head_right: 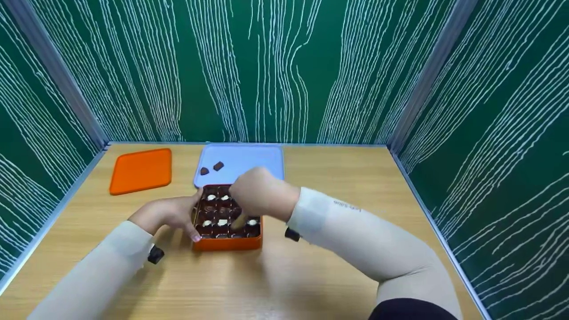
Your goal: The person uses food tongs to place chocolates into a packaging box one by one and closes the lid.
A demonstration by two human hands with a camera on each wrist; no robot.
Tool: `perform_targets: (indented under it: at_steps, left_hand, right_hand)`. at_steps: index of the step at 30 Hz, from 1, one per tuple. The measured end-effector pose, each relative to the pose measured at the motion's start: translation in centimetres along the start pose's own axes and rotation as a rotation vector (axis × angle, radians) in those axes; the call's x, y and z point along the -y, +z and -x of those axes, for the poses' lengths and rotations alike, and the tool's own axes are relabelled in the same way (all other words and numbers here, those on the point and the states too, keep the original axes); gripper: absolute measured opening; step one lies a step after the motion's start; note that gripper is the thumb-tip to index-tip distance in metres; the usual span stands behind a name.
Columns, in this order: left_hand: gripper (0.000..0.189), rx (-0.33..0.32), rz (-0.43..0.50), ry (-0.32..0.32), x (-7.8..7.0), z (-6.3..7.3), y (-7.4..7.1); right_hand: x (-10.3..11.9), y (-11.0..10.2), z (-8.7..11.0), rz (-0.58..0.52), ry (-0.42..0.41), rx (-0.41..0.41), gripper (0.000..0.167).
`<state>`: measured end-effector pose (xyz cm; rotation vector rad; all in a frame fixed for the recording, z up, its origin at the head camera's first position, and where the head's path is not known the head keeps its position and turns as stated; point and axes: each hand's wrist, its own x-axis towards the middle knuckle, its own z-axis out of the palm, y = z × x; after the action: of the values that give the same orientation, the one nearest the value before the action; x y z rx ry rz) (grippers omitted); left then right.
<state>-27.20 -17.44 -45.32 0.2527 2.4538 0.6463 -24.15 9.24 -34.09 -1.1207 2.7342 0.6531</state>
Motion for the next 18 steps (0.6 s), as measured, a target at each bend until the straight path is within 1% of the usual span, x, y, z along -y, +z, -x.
perform_targets:
  at_steps: [2, 4, 7, 10, 13, 17, 18]
  left_hand:
    - [0.171, -0.003, -0.011, 0.003, 0.0, 0.0, 0.0]
    - [0.171, -0.006, -0.017, 0.006, 0.0, 0.1, 0.0]
    - [0.172, -0.007, -0.012, 0.001, -0.1, 0.2, 0.0]
    - [0.172, -0.006, 0.0, -0.001, -0.1, 0.2, 0.0]
    - [0.172, -0.005, 0.002, 0.003, -0.1, 0.2, 0.0]
    - [0.171, -0.002, -0.001, 0.007, -0.2, 0.2, -0.1]
    - [0.17, -0.002, -0.002, 0.009, -0.2, 0.1, -0.1]
  right_hand:
    - [0.7, 0.4, 0.1, 0.06, -0.03, -0.039, 0.067]
    - [1.3, 0.8, -0.1, 0.095, -0.056, -0.06, 0.061]
    - [2.1, 1.2, -0.7, 0.14, -0.069, -0.062, 0.06]
    - [2.9, 1.5, -1.3, 0.188, -0.071, -0.04, 0.059]
    - [3.7, 1.4, -2.1, 0.249, -0.068, 0.014, 0.058]
    - [4.6, 1.3, -3.0, 0.292, -0.069, 0.08, 0.053]
    - [4.8, 1.4, -3.2, 0.297, -0.072, 0.085, 0.052]
